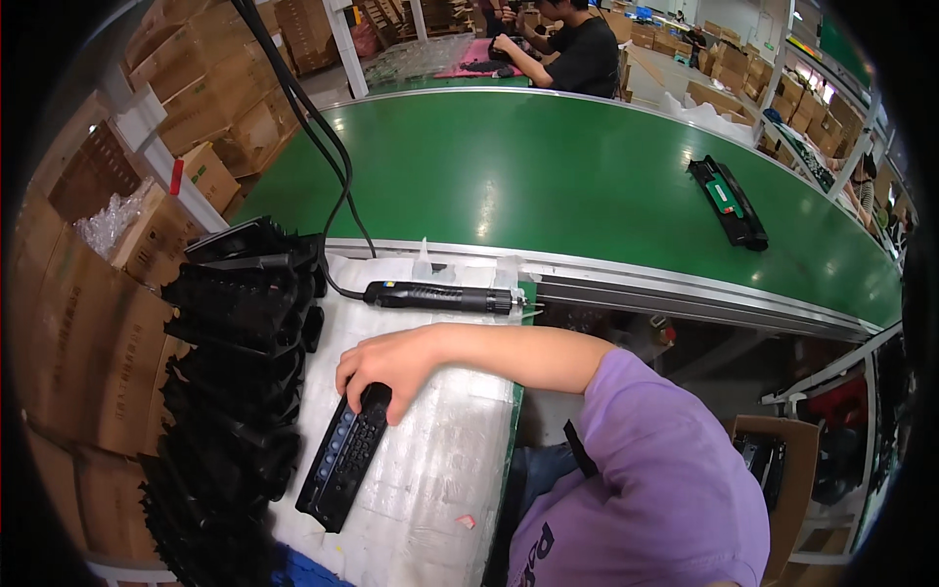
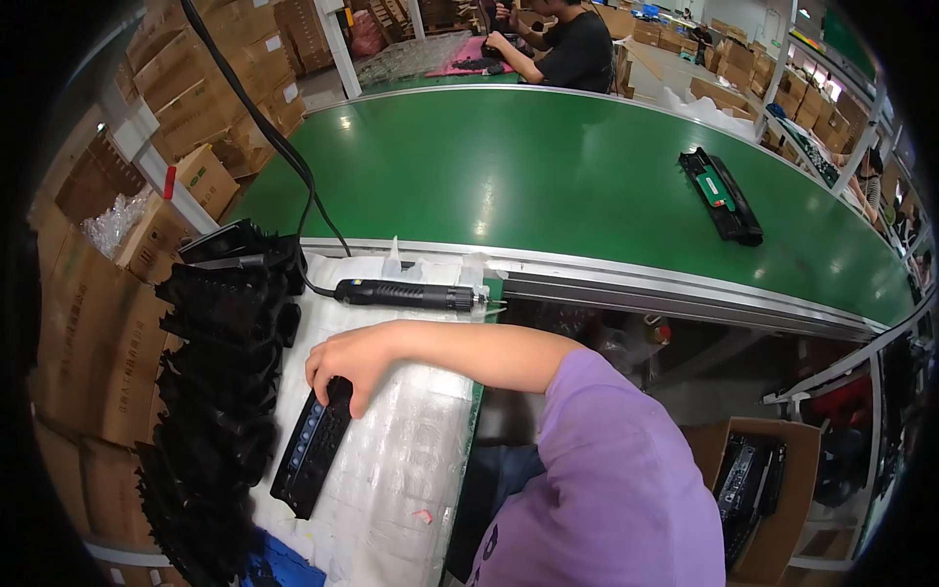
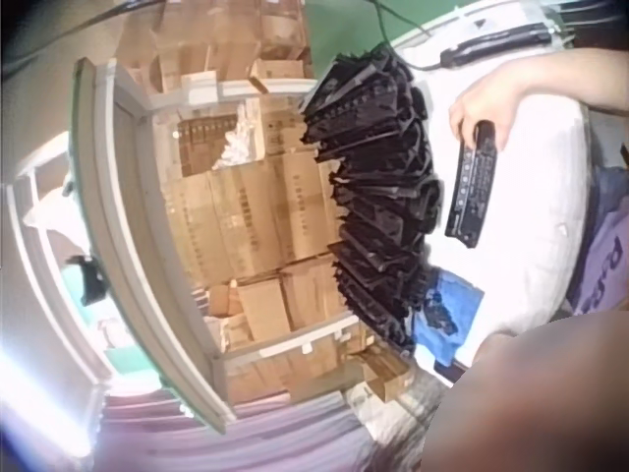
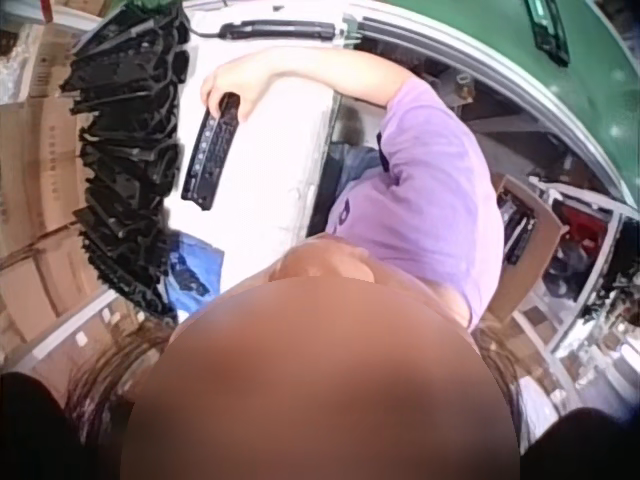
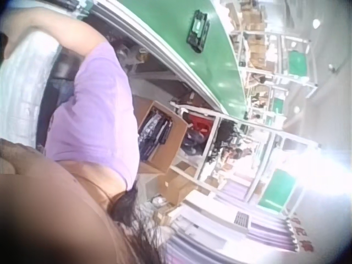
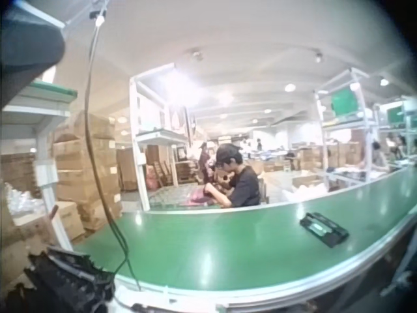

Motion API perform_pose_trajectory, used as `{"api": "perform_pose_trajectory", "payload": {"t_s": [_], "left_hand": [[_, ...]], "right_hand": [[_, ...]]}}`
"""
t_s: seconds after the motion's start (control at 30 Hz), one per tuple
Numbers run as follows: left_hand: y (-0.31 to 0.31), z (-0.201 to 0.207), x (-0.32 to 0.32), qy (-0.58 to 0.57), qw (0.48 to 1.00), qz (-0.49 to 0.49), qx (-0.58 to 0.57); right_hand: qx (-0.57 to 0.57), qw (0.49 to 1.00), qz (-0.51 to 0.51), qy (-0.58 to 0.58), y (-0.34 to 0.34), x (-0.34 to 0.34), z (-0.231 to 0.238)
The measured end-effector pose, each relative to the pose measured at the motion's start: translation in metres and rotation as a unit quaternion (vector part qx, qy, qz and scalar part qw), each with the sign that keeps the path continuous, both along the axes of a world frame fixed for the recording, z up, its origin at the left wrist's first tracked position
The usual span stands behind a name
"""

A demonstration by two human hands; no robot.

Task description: Assembling components and driving screws into printer toner cartridges at a workstation.

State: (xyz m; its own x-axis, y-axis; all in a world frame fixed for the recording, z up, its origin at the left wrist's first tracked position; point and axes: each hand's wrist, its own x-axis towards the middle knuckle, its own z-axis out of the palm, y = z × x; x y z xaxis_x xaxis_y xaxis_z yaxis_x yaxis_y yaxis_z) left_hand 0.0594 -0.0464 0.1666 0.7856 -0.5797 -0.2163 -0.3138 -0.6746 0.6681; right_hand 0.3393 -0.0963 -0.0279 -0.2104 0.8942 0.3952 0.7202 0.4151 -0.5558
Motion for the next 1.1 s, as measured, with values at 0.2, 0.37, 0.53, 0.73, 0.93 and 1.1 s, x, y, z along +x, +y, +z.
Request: {"api": "perform_pose_trajectory", "payload": {"t_s": [0.2,0.37,0.53,0.73,0.93,1.1], "left_hand": [[0.003,-0.013,0.001,0.017,0.995,-0.054,-0.077],[0.007,-0.023,0.001,0.024,0.986,-0.096,-0.135],[0.0,-0.032,0.016,0.031,0.963,-0.185,-0.193],[-0.029,-0.038,0.061,0.078,0.885,-0.383,-0.252],[-0.085,-0.041,0.083,0.116,0.774,-0.548,-0.294],[-0.12,-0.041,0.086,0.121,0.679,-0.651,-0.319]], "right_hand": [[0.003,1.0,0.002,-0.014,-0.001,0.002,0.001],[-0.001,1.0,-0.001,-0.009,0.004,0.0,-0.002],[0.011,1.0,-0.015,-0.005,-0.005,0.005,-0.006],[0.112,0.994,-0.003,-0.007,0.024,-0.004,-0.023],[0.163,0.97,-0.133,0.121,0.011,-0.005,-0.035],[0.223,0.95,-0.213,0.043,0.019,-0.005,-0.041]]}}
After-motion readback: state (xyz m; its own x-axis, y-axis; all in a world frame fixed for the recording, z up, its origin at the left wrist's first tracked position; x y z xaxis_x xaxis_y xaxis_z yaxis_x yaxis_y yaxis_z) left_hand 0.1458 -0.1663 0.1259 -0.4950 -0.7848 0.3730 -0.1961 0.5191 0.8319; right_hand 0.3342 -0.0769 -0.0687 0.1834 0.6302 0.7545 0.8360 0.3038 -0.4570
